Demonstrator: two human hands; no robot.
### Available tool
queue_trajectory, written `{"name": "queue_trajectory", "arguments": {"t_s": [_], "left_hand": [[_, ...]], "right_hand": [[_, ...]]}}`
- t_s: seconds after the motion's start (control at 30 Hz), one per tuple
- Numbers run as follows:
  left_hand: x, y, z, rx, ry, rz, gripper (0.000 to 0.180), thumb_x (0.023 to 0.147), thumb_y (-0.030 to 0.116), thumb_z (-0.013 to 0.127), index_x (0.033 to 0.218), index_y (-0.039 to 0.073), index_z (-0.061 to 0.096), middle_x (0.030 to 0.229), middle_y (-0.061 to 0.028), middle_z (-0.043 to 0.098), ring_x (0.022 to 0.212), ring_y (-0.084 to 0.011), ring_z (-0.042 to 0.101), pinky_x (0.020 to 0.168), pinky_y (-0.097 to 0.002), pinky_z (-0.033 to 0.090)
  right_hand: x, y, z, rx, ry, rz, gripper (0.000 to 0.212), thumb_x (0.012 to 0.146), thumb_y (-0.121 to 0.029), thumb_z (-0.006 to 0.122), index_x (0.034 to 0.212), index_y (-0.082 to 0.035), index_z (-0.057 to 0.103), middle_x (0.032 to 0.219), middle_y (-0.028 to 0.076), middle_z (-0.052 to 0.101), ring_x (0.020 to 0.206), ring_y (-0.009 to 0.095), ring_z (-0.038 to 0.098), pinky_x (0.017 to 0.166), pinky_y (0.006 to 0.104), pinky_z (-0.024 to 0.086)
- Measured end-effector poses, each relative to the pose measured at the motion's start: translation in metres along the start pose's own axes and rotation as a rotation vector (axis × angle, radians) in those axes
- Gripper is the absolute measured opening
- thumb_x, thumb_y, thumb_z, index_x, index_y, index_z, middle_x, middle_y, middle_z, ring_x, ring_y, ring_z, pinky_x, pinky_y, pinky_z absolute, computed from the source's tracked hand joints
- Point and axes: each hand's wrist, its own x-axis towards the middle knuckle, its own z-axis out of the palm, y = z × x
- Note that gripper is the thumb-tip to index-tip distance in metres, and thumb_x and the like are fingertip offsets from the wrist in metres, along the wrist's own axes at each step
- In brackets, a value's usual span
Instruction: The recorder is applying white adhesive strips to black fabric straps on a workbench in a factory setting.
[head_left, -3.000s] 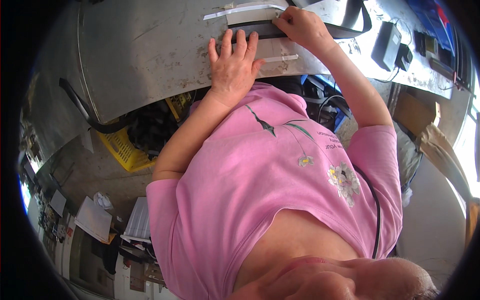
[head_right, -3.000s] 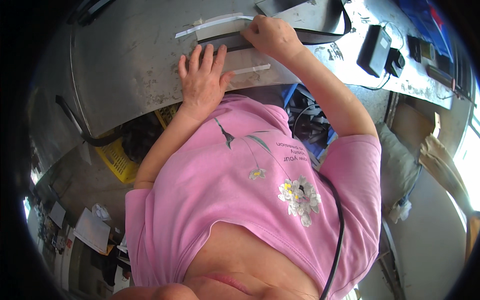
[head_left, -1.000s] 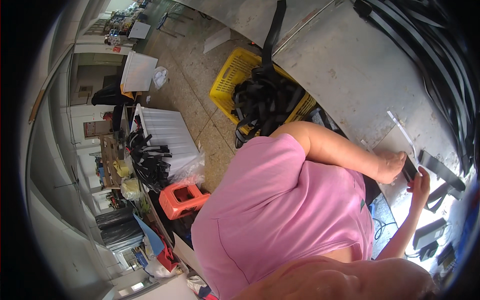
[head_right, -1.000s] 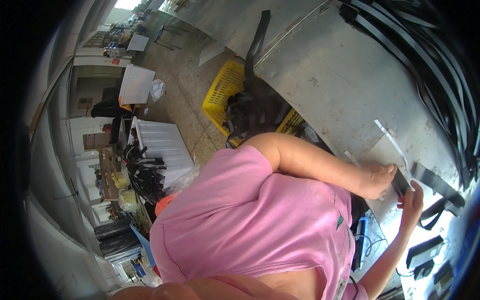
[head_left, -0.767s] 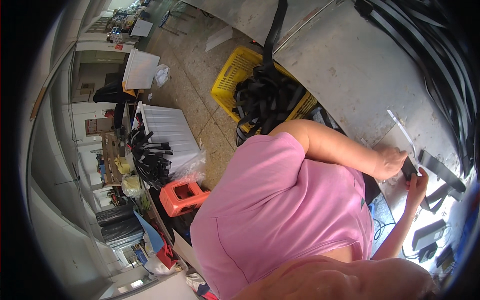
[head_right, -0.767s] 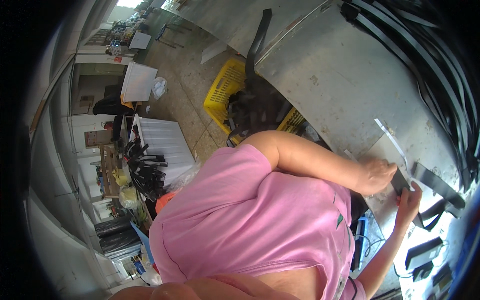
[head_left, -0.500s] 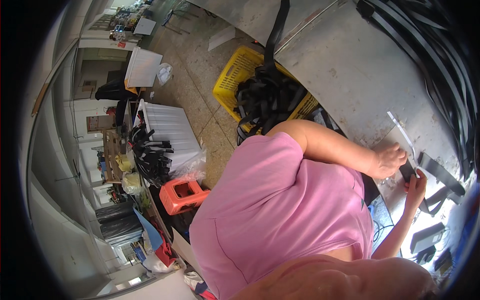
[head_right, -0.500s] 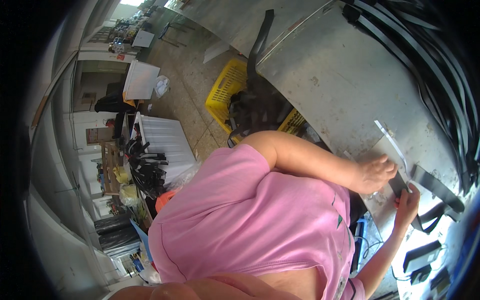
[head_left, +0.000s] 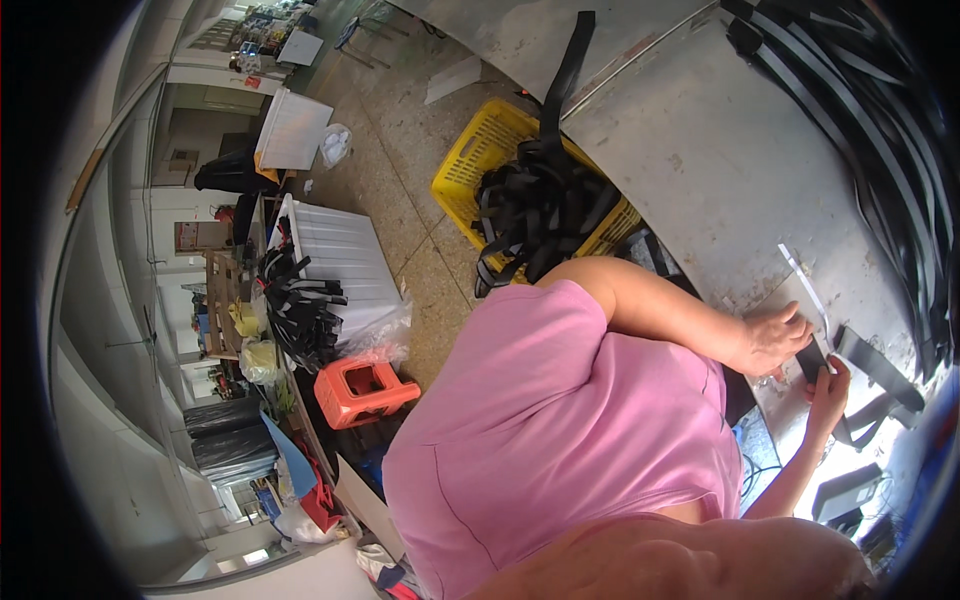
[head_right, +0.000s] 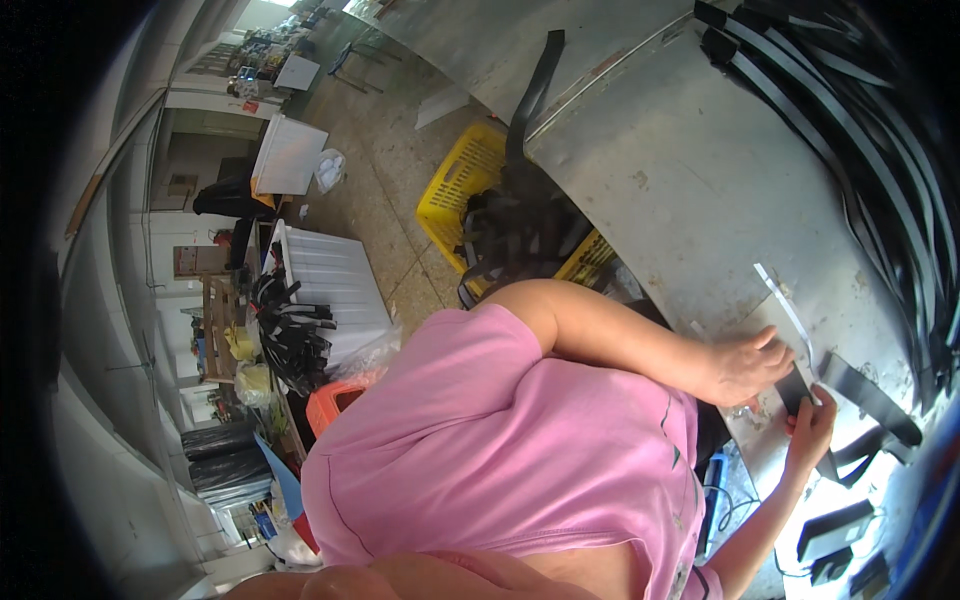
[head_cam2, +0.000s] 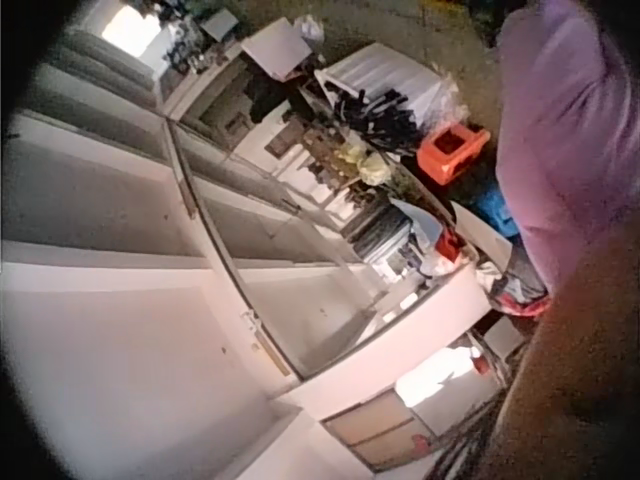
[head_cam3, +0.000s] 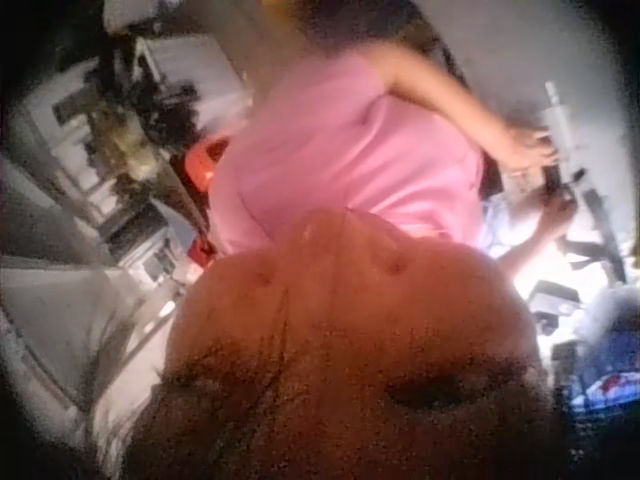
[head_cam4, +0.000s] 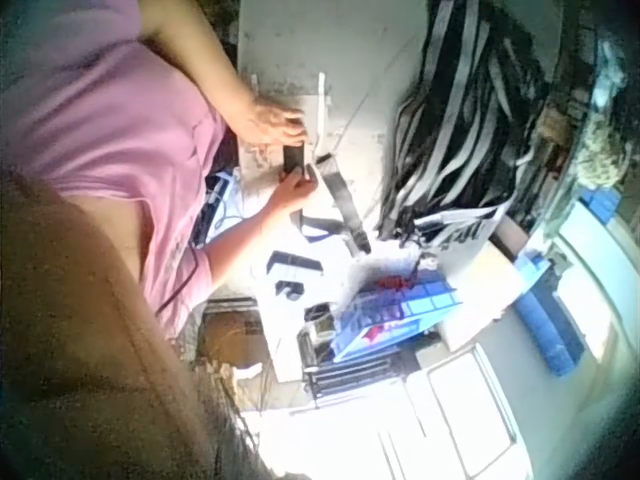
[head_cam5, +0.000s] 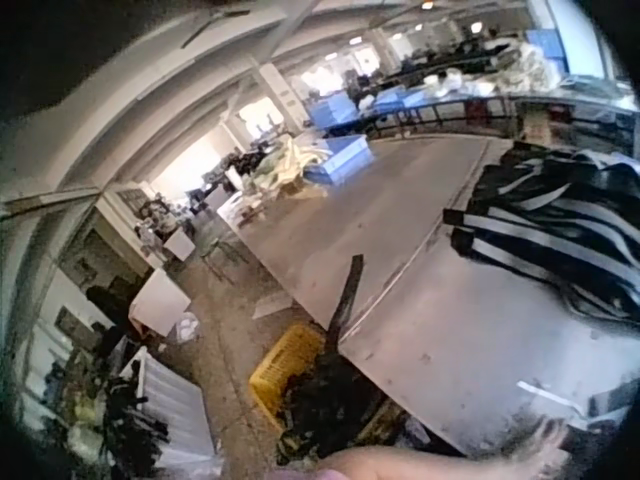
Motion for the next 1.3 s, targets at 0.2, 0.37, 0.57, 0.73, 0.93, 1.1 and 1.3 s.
{"name": "queue_trajectory", "arguments": {"t_s": [0.2,0.37,0.57,0.73,0.93,1.1,1.3], "left_hand": [[-0.002,0.000,-0.002,0.052,0.042,0.018,0.063,0.075,0.051,0.056,0.107,-0.003,0.054,0.106,-0.0117,0.049,0.105,-0.0249,0.043,0.098,-0.0476,0.024],[-0.002,0.002,0.002,0.066,0.029,0.021,0.064,0.075,0.051,0.054,0.109,-0.004,0.055,0.107,-0.0127,0.049,0.107,-0.0261,0.042,0.099,-0.0495,0.022],[-0.003,0.002,0.003,0.092,0.051,0.026,0.064,0.075,0.052,0.054,0.107,-0.004,0.056,0.109,-0.0129,0.049,0.109,-0.0275,0.041,0.099,-0.0505,0.021],[-0.002,0.002,-0.001,0.102,0.024,0.032,0.065,0.075,0.053,0.054,0.106,-0.004,0.057,0.109,-0.0133,0.049,0.109,-0.0277,0.041,0.099,-0.0506,0.021],[-0.002,0.003,0.004,0.079,0.023,0.018,0.065,0.074,0.053,0.055,0.106,-0.004,0.057,0.110,-0.0136,0.049,0.109,-0.0277,0.040,0.100,-0.0505,0.020],[-0.002,0.002,0.002,0.058,0.018,0.020,0.066,0.075,0.052,0.055,0.108,-0.004,0.055,0.110,-0.0141,0.049,0.109,-0.0275,0.040,0.100,-0.0499,0.020],[-0.002,0.004,0.006,0.050,-0.033,0.025,0.070,0.075,0.054,0.056,0.114,-0.004,0.051,0.113,-0.0148,0.047,0.110,-0.0271,0.040,0.101,-0.0504,0.018]], "right_hand": [[0.000,0.000,-0.001,-0.014,-0.003,-0.001,0.024,0.088,-0.010,0.053,0.112,-0.006,0.055,0.062,-0.002,0.049,0.052,0.004,0.045,0.044,0.0190,0.038],[-0.002,-0.005,0.000,-0.021,-0.010,-0.008,0.024,0.088,-0.010,0.053,0.112,-0.006,0.055,0.061,-0.002,0.048,0.051,0.004,0.045,0.044,0.0191,0.038],[-0.002,-0.008,0.000,-0.033,-0.004,0.001,0.024,0.088,-0.010,0.053,0.112,-0.006,0.056,0.060,-0.002,0.047,0.051,0.004,0.046,0.044,0.0192,0.039],[-0.002,-0.009,-0.001,-0.019,-0.009,0.016,0.024,0.088,-0.010,0.054,0.112,-0.005,0.055,0.060,-0.002,0.047,0.051,0.004,0.046,0.045,0.0191,0.039],[-0.002,-0.004,-0.001,-0.004,-0.015,0.015,0.024,0.088,-0.009,0.053,0.112,-0.005,0.055,0.061,-0.002,0.047,0.051,0.004,0.045,0.045,0.0190,0.039],[-0.004,-0.003,-0.001,-0.029,-0.012,0.001,0.025,0.089,-0.010,0.053,0.113,-0.007,0.055,0.062,-0.002,0.049,0.052,0.004,0.047,0.045,0.0189,0.040],[-0.014,-0.013,0.000,-0.152,-0.023,-0.001,0.031,0.090,-0.017,0.051,0.120,-0.006,0.052,0.067,0.001,0.051,0.056,0.007,0.050,0.046,0.0210,0.042]]}}
